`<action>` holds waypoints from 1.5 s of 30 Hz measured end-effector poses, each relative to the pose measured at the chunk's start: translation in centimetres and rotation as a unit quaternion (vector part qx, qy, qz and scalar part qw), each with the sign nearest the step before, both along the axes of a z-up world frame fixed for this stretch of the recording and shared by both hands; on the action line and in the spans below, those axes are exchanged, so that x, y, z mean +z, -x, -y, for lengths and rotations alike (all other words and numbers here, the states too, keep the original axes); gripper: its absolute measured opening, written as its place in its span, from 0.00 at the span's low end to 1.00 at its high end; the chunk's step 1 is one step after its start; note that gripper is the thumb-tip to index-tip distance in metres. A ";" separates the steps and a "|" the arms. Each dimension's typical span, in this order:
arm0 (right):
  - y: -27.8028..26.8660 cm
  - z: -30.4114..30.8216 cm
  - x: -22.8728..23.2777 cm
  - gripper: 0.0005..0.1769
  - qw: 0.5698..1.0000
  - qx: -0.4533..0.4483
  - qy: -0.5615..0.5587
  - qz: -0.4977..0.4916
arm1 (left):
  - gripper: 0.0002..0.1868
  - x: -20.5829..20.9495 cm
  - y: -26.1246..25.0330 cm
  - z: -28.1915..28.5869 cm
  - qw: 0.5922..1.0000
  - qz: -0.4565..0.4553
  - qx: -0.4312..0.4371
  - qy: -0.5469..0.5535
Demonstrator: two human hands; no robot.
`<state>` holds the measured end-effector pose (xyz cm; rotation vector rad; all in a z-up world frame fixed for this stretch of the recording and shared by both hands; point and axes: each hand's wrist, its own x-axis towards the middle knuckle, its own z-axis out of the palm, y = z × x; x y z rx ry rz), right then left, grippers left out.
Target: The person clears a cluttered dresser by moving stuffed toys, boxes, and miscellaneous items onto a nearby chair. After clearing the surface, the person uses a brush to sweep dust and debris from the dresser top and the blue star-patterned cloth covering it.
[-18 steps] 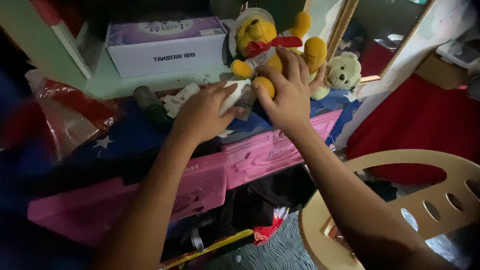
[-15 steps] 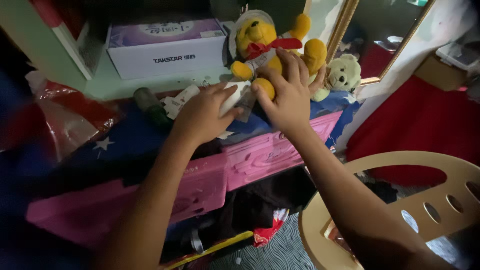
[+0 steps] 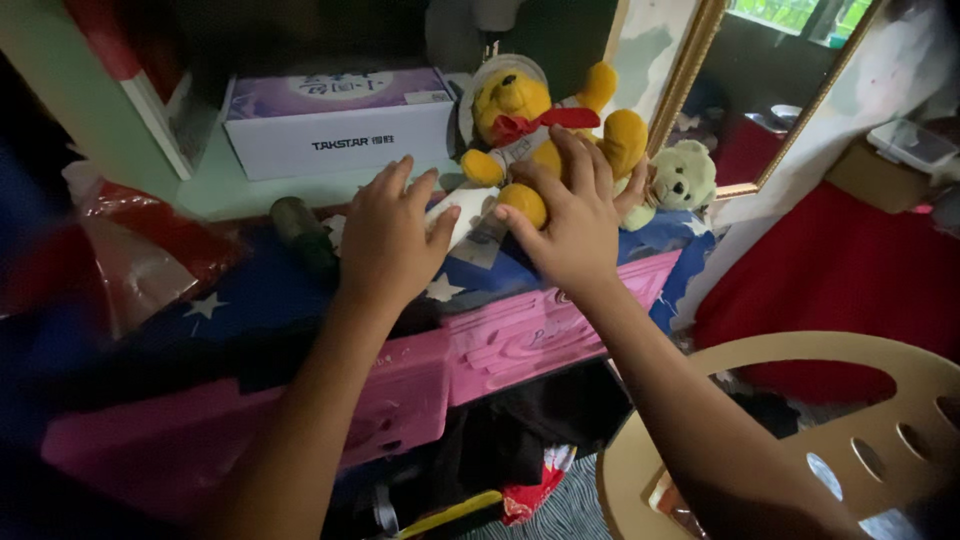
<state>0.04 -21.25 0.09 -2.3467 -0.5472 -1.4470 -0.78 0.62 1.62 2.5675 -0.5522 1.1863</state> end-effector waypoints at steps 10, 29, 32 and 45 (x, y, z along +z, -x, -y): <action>-0.1 0.0 -0.1 0.27 1.000 0.010 -0.010 -0.006 | 0.30 0.5 0.7 0.9 0.991 -0.129 -0.034 0.008; 0.1 2.7 0.1 0.36 0.989 -0.046 -0.116 0.084 | 0.23 -0.3 0.7 1.2 0.993 -0.012 -0.113 0.015; -0.3 5.3 1.9 0.43 0.979 0.019 -0.191 -0.066 | 0.20 -0.2 0.5 1.0 0.992 0.011 -0.125 -0.020; 0.3 9.2 4.5 0.20 0.919 0.268 -0.284 -0.057 | 0.37 4.2 4.9 7.0 0.994 -0.107 -0.017 0.027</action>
